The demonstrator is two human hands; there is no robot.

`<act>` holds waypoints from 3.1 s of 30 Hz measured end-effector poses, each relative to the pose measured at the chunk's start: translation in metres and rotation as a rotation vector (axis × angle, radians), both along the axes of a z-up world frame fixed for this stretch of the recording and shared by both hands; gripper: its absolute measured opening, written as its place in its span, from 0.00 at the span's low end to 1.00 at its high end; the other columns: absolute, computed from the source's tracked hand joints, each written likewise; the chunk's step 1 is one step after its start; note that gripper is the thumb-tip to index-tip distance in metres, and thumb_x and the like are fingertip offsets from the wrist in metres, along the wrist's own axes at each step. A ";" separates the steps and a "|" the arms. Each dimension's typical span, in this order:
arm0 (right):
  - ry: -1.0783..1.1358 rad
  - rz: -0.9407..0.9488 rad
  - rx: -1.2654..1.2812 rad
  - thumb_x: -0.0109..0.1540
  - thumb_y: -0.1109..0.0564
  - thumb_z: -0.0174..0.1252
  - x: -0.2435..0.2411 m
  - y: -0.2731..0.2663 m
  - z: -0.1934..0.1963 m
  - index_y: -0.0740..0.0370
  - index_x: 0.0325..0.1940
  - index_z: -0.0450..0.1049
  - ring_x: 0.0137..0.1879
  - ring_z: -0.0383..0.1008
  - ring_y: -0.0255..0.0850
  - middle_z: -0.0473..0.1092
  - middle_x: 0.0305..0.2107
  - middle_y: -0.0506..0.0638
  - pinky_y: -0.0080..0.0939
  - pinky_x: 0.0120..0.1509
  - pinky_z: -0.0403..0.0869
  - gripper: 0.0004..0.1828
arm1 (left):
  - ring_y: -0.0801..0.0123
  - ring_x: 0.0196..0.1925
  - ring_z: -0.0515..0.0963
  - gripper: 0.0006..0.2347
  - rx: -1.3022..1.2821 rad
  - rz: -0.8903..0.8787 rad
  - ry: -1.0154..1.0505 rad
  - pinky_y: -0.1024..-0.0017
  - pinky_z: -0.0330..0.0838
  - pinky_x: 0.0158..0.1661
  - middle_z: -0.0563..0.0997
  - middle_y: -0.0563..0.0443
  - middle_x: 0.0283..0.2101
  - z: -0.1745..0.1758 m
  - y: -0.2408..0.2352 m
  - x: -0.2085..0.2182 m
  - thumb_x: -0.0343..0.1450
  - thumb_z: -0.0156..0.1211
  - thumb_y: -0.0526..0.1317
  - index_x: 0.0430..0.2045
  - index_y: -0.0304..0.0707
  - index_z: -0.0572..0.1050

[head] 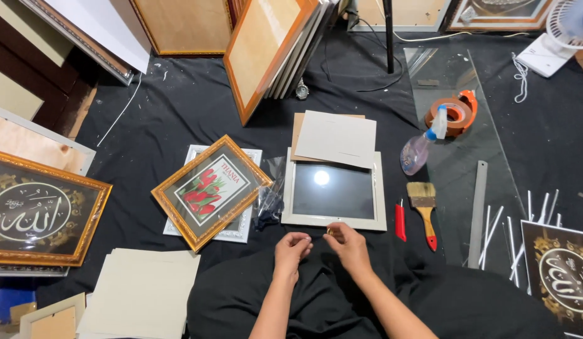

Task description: The person uses a red utility knife to pry open a white picture frame, removes the backing and a white mat, then uses a brush to wipe the glass surface. The frame is placed on a black cloth with other frames and tools nearby.

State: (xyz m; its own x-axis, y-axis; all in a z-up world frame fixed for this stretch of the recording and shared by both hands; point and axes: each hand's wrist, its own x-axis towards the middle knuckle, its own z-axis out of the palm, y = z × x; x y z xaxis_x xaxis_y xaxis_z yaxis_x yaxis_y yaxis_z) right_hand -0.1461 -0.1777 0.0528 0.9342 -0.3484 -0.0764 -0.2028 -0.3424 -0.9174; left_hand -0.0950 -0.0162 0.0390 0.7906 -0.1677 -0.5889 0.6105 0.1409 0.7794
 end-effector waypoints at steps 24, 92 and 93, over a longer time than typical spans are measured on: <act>-0.233 0.105 -0.304 0.61 0.57 0.68 -0.073 -0.014 0.131 0.52 0.56 0.79 0.45 0.81 0.45 0.78 0.40 0.51 0.40 0.49 0.79 0.18 | 0.59 0.34 0.81 0.13 0.628 -0.226 -0.667 0.65 0.72 0.37 0.80 0.47 0.28 0.044 0.139 0.080 0.63 0.72 0.42 0.38 0.43 0.82; 0.625 -0.238 -0.243 0.61 0.46 0.59 0.051 -0.173 -0.121 0.69 0.71 0.65 0.69 0.67 0.67 0.64 0.63 0.71 0.61 0.73 0.67 0.38 | 0.47 0.64 0.75 0.24 0.931 -0.394 -0.228 0.54 0.74 0.59 0.74 0.37 0.60 -0.067 -0.002 0.120 0.75 0.55 0.48 0.64 0.34 0.66; 0.652 -0.225 -0.251 0.61 0.45 0.59 0.050 -0.177 -0.132 0.68 0.70 0.66 0.69 0.67 0.66 0.65 0.62 0.69 0.60 0.72 0.68 0.37 | 0.49 0.63 0.77 0.24 0.965 -0.420 -0.221 0.55 0.75 0.58 0.75 0.38 0.59 -0.065 -0.002 0.119 0.75 0.54 0.49 0.62 0.35 0.67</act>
State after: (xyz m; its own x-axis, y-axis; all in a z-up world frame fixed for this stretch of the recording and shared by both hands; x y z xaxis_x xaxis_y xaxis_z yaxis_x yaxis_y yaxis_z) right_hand -0.0958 -0.3543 -0.0795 0.6300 -0.6064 -0.4852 -0.7708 -0.4119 -0.4860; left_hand 0.0240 -0.0177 -0.0260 0.8831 0.0090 -0.4691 0.2990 -0.7814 0.5477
